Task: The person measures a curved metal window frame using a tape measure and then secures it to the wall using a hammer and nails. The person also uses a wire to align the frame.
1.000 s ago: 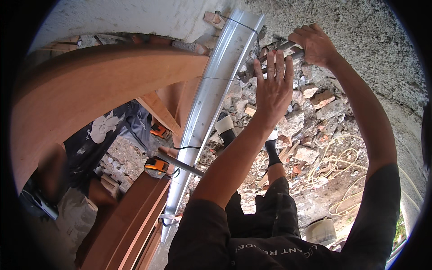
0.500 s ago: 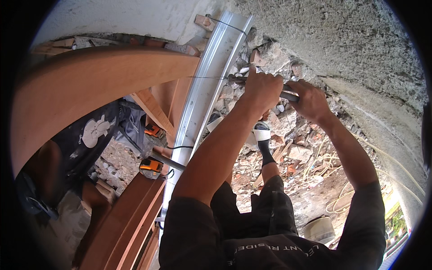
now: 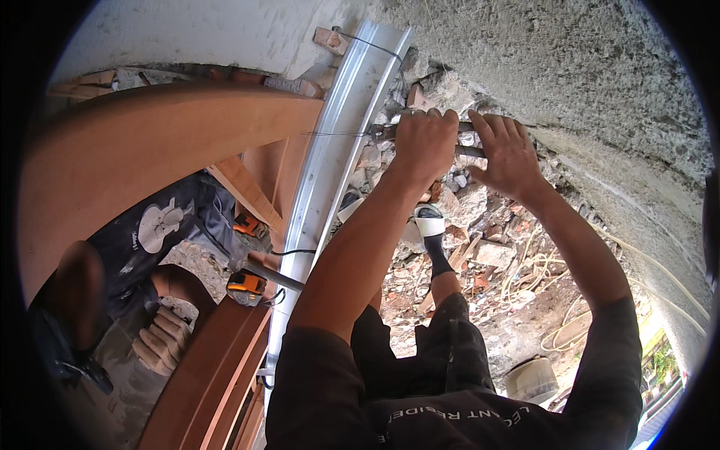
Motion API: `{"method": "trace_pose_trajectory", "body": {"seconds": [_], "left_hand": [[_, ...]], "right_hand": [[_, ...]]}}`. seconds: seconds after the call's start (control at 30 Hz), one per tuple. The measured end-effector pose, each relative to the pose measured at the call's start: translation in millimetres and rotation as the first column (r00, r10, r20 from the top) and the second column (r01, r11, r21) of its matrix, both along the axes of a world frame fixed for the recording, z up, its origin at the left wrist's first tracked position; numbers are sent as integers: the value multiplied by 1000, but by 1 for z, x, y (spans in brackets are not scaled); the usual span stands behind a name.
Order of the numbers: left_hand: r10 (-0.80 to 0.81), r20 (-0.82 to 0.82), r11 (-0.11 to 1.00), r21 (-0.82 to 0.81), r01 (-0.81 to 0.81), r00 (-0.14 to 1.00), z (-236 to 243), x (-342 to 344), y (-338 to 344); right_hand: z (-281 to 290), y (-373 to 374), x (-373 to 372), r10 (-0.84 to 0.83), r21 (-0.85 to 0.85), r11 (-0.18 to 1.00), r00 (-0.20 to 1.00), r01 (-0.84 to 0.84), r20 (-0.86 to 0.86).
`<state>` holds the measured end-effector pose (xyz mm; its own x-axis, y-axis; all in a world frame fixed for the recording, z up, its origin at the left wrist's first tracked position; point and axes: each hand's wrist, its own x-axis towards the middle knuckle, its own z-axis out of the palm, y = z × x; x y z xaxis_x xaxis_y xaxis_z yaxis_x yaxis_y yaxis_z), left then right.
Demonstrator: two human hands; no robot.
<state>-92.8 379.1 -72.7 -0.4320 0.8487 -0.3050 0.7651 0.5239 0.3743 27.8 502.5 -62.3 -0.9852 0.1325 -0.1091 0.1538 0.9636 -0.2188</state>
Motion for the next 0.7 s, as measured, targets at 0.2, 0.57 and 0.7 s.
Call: {"method": "trace_pose_trajectory", "body": {"seconds": [0.2, 0.57, 0.7], "left_hand": [[253, -224, 951, 235, -200, 941, -15, 12, 15], [-34, -301, 986, 149, 82, 953, -23, 32, -32], [-214, -220, 920, 282, 272, 952, -10, 28, -65]], "right_hand": [[-50, 54, -58, 205, 118, 976, 961, -185, -187], [-60, 33, -32, 155, -461, 883, 872, 90, 465], [-44, -14, 9, 419, -697, 282, 569, 659, 707]]}}
